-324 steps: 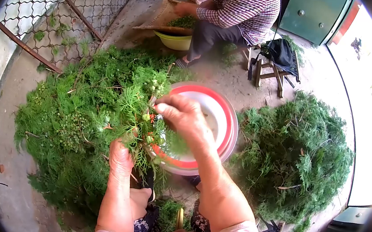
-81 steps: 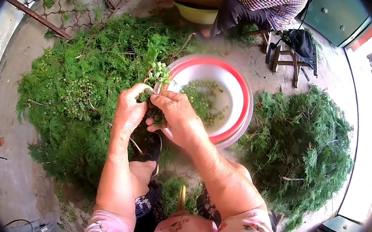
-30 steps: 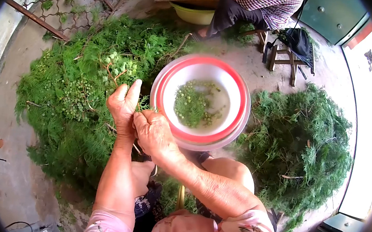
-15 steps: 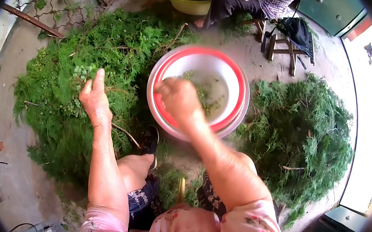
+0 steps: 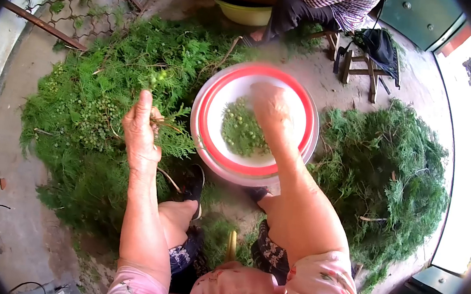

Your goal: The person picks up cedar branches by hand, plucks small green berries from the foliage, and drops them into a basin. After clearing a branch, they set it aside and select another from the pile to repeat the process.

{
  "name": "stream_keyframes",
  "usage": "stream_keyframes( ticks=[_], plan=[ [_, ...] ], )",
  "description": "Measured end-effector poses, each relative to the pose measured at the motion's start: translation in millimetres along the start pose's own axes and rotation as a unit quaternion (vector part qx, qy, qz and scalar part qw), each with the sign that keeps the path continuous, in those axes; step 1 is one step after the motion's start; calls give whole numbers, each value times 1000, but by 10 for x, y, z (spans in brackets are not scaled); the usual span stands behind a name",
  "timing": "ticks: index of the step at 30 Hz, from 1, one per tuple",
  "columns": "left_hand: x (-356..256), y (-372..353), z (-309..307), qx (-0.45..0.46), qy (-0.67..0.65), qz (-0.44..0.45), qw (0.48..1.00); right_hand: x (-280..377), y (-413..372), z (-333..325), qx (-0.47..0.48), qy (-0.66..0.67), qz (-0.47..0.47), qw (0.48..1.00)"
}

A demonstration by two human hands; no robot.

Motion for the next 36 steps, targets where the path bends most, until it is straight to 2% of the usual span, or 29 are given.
stream_keyframes(
  ticks=[3, 6, 8, 11, 12, 14, 15, 17, 18, 20, 23, 26, 27, 30, 31, 36],
  plan=[
    [27, -1, 52, 32, 11, 15, 999, 207, -90, 132, 46, 143, 49, 987],
    [10, -54, 159, 56, 35, -3, 998, 660, -319, 304, 149, 309, 41, 939],
    [-12, -99, 230, 62, 56, 18, 996, 707, -390, 478, 179, 375, 44, 908],
    [-29, -134, 288, 85, 104, 44, 990, 912, -506, 484, 196, 247, -15, 949],
    [-15, -128, 261, 89, 158, 74, 981, 920, -509, 473, 141, 161, -82, 973],
    [-29, -134, 236, 77, 179, 92, 976, 1024, -508, 342, 187, 74, -97, 975],
    [-109, -173, 268, 59, 224, 152, 961, 928, -463, 293, 155, 121, -33, 980],
    [-107, -197, 264, 76, 269, 198, 939, 685, -358, 229, 67, 254, 107, 959],
    [-96, -211, 270, 86, 288, 224, 927, 564, -303, 225, 41, 300, 58, 951],
    [-168, -292, 345, 118, 305, 261, 908, 537, -273, 248, 69, 283, 31, 956],
    [-167, -390, 404, 137, 360, 302, 872, 527, -331, 398, 145, 366, 97, 914],
    [-196, -447, 447, 179, 399, 351, 828, 619, -372, 367, 186, 483, 169, 839],
    [-179, -475, 487, 183, 387, 373, 823, 621, -369, 361, 192, 494, 169, 831],
    [-95, -518, 511, 174, 433, 417, 780, 775, -373, 283, 143, 546, 138, 814],
    [-100, -527, 520, 179, 442, 417, 774, 759, -368, 259, 163, 561, 141, 799],
    [-128, -589, 584, 207, 459, 420, 755, 707, -375, 338, 104, 560, 192, 799]
  ],
)
Point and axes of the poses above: each hand's wrist, its own y-axis towards the middle knuckle, its own z-axis out of the palm, x = y × z, the point moved 4 cm from there along y, towards the middle knuckle, and after that the axes turned 3 degrees about -z, right-handed, at the moved point
